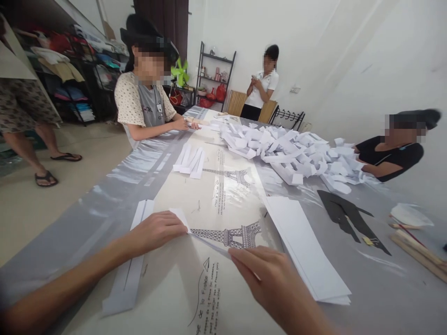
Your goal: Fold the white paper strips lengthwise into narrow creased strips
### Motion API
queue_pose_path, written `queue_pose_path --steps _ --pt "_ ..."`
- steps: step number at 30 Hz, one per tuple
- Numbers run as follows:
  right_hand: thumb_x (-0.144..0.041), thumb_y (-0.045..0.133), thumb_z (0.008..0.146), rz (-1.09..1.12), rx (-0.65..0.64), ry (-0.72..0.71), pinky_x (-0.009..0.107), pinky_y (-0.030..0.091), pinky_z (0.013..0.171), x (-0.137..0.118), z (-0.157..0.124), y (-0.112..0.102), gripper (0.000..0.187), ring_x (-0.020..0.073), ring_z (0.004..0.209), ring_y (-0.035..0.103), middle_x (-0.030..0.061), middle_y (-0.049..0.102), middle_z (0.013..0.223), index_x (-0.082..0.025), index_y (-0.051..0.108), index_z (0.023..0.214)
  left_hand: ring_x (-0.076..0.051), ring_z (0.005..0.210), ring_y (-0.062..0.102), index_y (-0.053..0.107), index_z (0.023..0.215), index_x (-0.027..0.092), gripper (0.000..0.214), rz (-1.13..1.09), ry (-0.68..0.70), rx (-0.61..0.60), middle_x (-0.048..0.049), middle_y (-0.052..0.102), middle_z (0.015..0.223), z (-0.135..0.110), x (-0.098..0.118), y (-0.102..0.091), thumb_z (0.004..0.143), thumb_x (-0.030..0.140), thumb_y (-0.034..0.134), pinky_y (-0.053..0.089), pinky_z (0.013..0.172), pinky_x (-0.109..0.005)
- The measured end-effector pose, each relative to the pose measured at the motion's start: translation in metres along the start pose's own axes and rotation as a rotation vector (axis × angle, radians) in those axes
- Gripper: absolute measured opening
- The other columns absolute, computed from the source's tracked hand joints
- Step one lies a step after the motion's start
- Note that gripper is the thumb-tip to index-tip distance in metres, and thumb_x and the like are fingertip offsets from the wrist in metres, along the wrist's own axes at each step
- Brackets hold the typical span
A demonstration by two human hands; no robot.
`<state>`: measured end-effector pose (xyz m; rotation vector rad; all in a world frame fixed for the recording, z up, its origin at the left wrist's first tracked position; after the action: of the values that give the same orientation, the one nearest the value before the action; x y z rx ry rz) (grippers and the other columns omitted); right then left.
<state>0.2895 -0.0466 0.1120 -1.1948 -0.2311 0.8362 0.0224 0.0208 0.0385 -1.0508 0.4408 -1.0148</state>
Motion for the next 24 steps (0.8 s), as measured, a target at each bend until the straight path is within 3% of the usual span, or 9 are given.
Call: queue_pose_path --steps 4,6,8,11,12,16,18,21,24 --pt "-0.029 0.068 0.095 0.099 0.088 0.02 0.025 0.06 0.066 0.039 0.005 -0.034 0.013 0.0165 0.073 0.076 -0.0021 0.081 0.09 -0.03 0.078 0.104 -0.015 0.076 0.066 0.072 0.094 0.019 0.022 -0.183 -0.073 0.11 -0.0014 0.073 0.082 0.004 -0.004 -0.033 0.105 0.025 0.053 0.049 0.078 -0.029" --pt "-0.036 0.077 0.087 0.104 0.236 0.102 0.026 0.06 0.066 0.066 0.014 -0.047 0.009 0.017 0.072 0.076 -0.0026 0.081 0.086 -0.032 0.08 0.095 -0.015 0.076 0.067 0.074 0.091 0.02 0.021 -0.334 -0.195 0.108 -0.0008 0.074 0.083 0.005 -0.007 -0.045 0.102 0.03 0.059 0.049 0.073 -0.026" --pt "-0.039 0.083 0.08 0.164 0.497 0.251 0.029 0.06 0.07 0.092 0.026 -0.053 0.014 0.0181 0.074 0.074 -0.0006 0.079 0.086 -0.029 0.08 0.09 -0.015 0.074 0.068 0.076 0.085 0.021 0.022 -0.51 -0.398 0.102 0.0 0.076 0.082 0.005 -0.01 -0.049 0.097 0.036 0.065 0.049 0.068 -0.024" --pt "-0.045 0.07 0.091 0.484 0.904 0.489 0.035 0.06 0.077 0.114 0.043 -0.032 0.024 0.0185 0.082 0.073 0.0042 0.077 0.097 -0.024 0.076 0.1 -0.017 0.074 0.069 0.079 0.081 0.022 0.026 -0.748 -0.744 0.159 -0.0012 0.077 0.083 -0.001 -0.012 -0.039 0.091 0.043 0.069 0.05 0.063 -0.024" --pt "-0.047 0.067 0.093 0.638 0.906 0.548 0.036 0.061 0.078 0.114 0.051 -0.014 0.028 0.0192 0.085 0.073 0.0056 0.076 0.101 -0.022 0.075 0.103 -0.018 0.073 0.07 0.079 0.082 0.022 0.027 -0.815 -0.84 0.181 -0.0022 0.078 0.084 -0.003 -0.012 -0.032 0.09 0.046 0.069 0.051 0.062 -0.025" --pt "-0.054 0.066 0.092 1.117 0.299 0.644 0.042 0.062 0.078 0.074 0.078 0.075 0.044 0.0246 0.092 0.073 0.0107 0.073 0.112 -0.02 0.068 0.12 -0.019 0.067 0.069 0.078 0.078 0.019 0.031 -0.978 -1.032 0.196 -0.0048 0.076 0.077 -0.007 -0.002 -0.004 0.082 0.049 0.074 0.053 0.059 -0.027" --pt "-0.05 0.073 0.087 1.171 0.205 0.668 0.041 0.062 0.076 0.054 0.079 0.102 0.048 0.0239 0.089 0.072 0.0084 0.074 0.105 -0.021 0.065 0.123 -0.018 0.063 0.068 0.076 0.073 0.017 0.032 -1.04 -1.04 0.143 -0.0048 0.074 0.071 -0.005 0.007 0.008 0.081 0.048 0.075 0.053 0.058 -0.027" --pt "-0.046 0.076 0.082 1.128 0.144 0.684 0.035 0.059 0.073 0.043 0.075 0.121 0.044 0.0213 0.086 0.07 0.0064 0.072 0.103 -0.02 0.066 0.116 -0.017 0.06 0.069 0.073 0.074 0.015 0.034 -1.164 -0.983 -0.045 -0.0047 0.074 0.075 -0.004 0.023 0.02 0.084 0.047 0.073 0.053 0.057 -0.026" --pt "-0.042 0.073 0.081 0.979 0.021 0.699 0.029 0.054 0.063 0.046 0.067 0.129 0.043 0.0181 0.076 0.068 0.0044 0.071 0.098 -0.02 0.064 0.117 -0.015 0.054 0.067 0.069 0.071 0.016 0.043 -0.993 -0.864 -0.192 -0.0029 0.072 0.072 -0.007 0.029 0.023 0.095 0.051 0.059 0.053 0.058 -0.027"
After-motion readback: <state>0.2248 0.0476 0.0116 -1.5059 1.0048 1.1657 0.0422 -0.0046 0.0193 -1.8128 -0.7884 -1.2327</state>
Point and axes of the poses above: each hand's wrist, its own z-axis towards the middle knuckle, its own y-axis out of the palm, x = y × z, the point moved 4 cm from there along z, towards the middle knuckle
